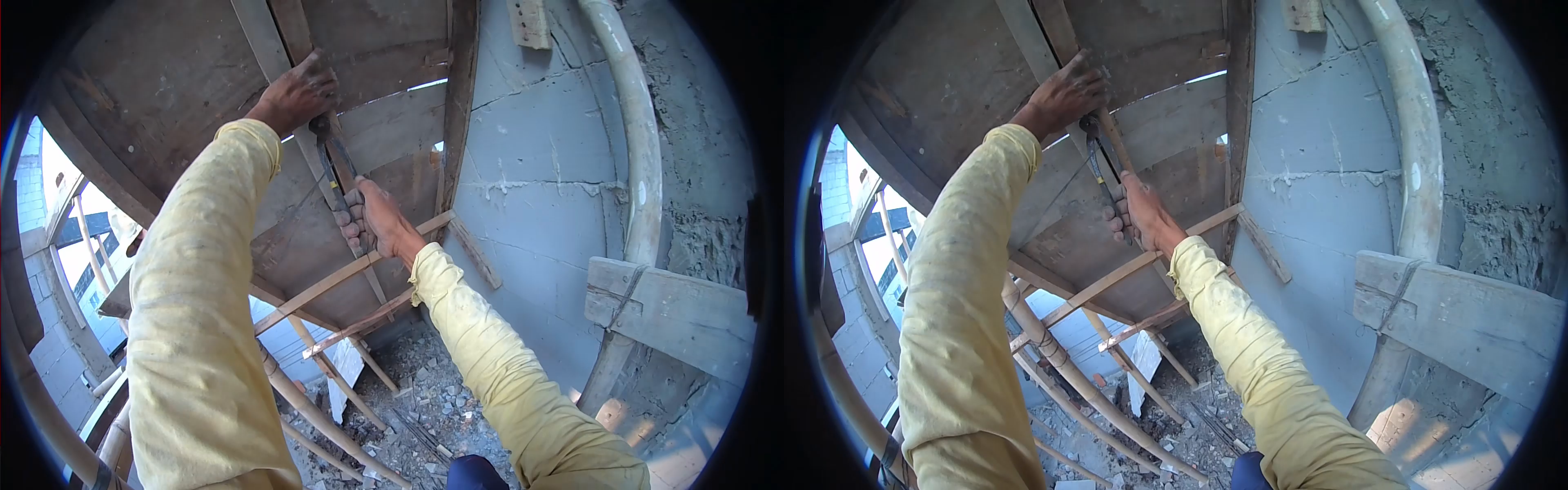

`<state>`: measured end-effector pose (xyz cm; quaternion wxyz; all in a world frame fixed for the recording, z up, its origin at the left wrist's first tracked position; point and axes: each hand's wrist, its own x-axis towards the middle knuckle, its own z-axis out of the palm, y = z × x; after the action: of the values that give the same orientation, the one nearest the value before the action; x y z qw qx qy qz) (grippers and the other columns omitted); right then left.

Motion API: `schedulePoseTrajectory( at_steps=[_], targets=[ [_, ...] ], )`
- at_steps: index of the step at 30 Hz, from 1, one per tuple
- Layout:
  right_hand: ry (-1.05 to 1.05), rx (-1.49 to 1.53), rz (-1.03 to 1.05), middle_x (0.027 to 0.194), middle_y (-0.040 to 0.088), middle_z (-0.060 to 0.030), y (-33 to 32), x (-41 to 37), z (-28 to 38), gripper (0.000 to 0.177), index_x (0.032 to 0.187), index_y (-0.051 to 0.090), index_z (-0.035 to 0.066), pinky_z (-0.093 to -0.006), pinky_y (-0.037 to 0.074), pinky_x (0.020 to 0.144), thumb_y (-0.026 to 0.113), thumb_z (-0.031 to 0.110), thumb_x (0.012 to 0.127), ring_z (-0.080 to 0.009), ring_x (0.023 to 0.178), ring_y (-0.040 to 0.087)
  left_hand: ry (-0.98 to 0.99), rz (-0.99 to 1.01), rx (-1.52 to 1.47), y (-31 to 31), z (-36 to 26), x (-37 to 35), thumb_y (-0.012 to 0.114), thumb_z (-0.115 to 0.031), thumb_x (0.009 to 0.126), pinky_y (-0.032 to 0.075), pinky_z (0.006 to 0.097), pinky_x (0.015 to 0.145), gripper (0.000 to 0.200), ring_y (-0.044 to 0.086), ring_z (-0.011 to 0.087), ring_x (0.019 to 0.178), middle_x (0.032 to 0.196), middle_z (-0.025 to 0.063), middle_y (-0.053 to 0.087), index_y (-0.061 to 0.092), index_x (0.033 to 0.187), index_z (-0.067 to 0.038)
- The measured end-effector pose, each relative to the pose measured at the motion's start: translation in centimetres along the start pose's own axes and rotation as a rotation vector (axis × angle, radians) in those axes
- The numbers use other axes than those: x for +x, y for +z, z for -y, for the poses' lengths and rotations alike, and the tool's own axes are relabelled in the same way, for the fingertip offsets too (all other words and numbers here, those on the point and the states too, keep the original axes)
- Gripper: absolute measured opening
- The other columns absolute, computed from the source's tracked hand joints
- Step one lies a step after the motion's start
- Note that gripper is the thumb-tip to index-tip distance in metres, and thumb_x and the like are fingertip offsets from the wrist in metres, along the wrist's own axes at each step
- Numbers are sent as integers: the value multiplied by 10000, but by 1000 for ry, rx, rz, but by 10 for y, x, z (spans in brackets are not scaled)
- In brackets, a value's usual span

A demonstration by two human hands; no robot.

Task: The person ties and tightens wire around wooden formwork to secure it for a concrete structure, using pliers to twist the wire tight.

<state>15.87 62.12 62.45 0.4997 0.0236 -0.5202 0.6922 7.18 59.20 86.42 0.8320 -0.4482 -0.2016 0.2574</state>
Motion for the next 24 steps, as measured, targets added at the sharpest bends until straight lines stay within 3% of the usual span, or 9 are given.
schedulePoseTrajectory(
  at_steps=[1,4,7,9,13,16,19,22,24],
  targets=[
    [47,109,76,698,550,-19,-5,2,0,427,924,563,69,-284,435,478,378,447,996,-135,523,491,1,1,-2,3,-1,1,568,-276,904,161,482,1201,300,443,109,1294,1200,-77,584,613,1200,-278],
    [217,456,488,713,567,-46,-32,33,-16,461,908,540,99,-325,452,489,386,528,978,-166,549,532,-37,35,-4,-9,-1,-3,561,-252,899,136,473,1218,285,470,109,1250,1193,-85,587,617,1178,-269],
    [93,181,178,731,583,-46,-18,16,-10,412,910,547,110,-328,482,533,517,521,930,-161,598,568,-104,128,-61,-19,-8,2,540,-254,909,100,463,1235,313,423,131,1312,1280,-79,560,607,1214,-271],
    [6,-51,128,777,599,-60,-20,12,-3,413,988,554,81,-336,508,579,606,478,886,-172,638,596,-142,131,-98,-18,-12,-1,527,-258,918,84,461,1239,340,378,151,1363,1334,-69,538,593,1250,-276],
    [-292,-623,-142,901,610,-120,-12,0,7,618,1191,508,-11,-374,543,735,747,400,796,-211,792,640,-363,-256,-362,-15,-32,-18,516,-242,933,173,469,1207,363,337,216,1403,1378,-2,518,575,1291,-232],
    [-695,-1024,-375,1038,603,-216,-20,8,-8,759,1308,415,-71,-432,519,825,730,405,808,-308,925,639,-744,-287,-737,-59,-57,-36,563,-261,912,281,484,1143,394,341,253,1400,1386,41,507,568,1299,-187],
    [-896,-1563,-690,1103,579,-282,-8,-14,-1,647,1285,430,-89,-493,478,875,662,352,872,-392,1054,595,-1251,-319,-1401,-64,-104,-49,654,-363,865,350,519,1063,514,450,272,1298,1435,114,467,542,1293,-102],
    [-818,-1570,-657,1021,599,-271,-4,-28,9,470,1235,474,-77,-518,475,841,538,293,954,-456,956,606,-1662,-70,-2418,-67,-126,-45,699,-550,814,385,480,1015,751,482,283,1235,1370,195,499,506,1311,-21],
    [-704,-1440,-427,932,601,-200,-11,-22,20,427,1179,520,-49,-465,498,771,510,328,980,-390,834,626,-1692,-34,-2612,-64,-129,-34,656,-681,769,408,500,977,898,520,304,1153,1267,195,543,484,1296,26]
  ],
)
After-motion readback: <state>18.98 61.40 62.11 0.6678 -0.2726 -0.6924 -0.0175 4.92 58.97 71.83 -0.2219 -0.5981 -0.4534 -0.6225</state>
